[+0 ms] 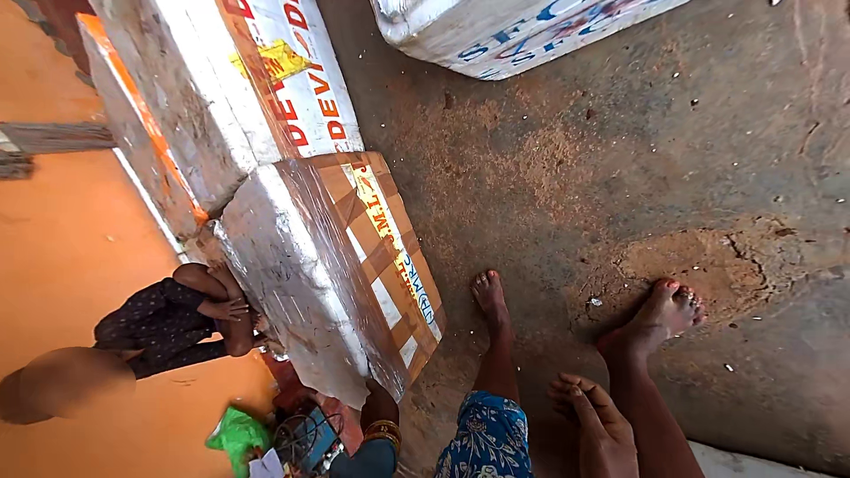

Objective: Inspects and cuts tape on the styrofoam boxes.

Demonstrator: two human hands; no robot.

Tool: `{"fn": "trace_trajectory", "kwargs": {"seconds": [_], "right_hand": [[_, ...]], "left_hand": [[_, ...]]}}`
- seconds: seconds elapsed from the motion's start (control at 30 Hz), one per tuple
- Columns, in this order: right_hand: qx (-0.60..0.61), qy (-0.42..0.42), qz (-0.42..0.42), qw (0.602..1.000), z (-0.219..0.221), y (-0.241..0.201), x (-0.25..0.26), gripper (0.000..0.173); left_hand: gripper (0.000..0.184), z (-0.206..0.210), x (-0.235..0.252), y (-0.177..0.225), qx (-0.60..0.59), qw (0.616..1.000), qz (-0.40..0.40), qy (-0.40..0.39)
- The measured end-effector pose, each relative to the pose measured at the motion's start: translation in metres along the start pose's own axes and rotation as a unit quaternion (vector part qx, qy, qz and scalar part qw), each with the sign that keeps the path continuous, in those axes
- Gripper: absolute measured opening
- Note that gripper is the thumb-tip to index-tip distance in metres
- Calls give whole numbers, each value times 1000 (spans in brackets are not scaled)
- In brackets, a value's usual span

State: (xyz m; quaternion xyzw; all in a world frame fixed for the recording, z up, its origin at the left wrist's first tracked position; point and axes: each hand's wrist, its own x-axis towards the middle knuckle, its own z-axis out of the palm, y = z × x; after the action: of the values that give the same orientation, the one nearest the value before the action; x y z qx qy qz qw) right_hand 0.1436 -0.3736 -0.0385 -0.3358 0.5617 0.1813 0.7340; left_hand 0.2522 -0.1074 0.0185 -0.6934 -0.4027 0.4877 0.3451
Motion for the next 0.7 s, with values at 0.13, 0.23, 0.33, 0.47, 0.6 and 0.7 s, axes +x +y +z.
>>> {"fn": "trace_trajectory", "kwargs": {"seconds": [0.13, 0.23, 0.33, 0.47, 0.6, 0.7], "right_hand": [[4, 22, 6, 1000, -4, 18, -3, 25], [7, 32, 15, 999, -4, 34, -6, 26], [2, 27, 16, 1000, 3, 50, -11, 28], [-17, -14, -4, 1000, 21, 59, -13, 29], [-59, -37, -11, 998, 15, 60, -22, 28], [-64, -11, -22, 998, 8, 55, -25, 28]], "left_hand": [[58, 26, 22, 2, 8, 998, -17, 52], [64, 26, 23, -7, -7, 998, -7, 58], [54, 17, 15, -30, 3, 998, 41, 47], [40, -2, -7, -53, -6, 993, 84, 81], [40, -29, 13, -34, -24, 989, 99, 107], [40, -37, 28, -19, -31, 988, 99, 118]]}}
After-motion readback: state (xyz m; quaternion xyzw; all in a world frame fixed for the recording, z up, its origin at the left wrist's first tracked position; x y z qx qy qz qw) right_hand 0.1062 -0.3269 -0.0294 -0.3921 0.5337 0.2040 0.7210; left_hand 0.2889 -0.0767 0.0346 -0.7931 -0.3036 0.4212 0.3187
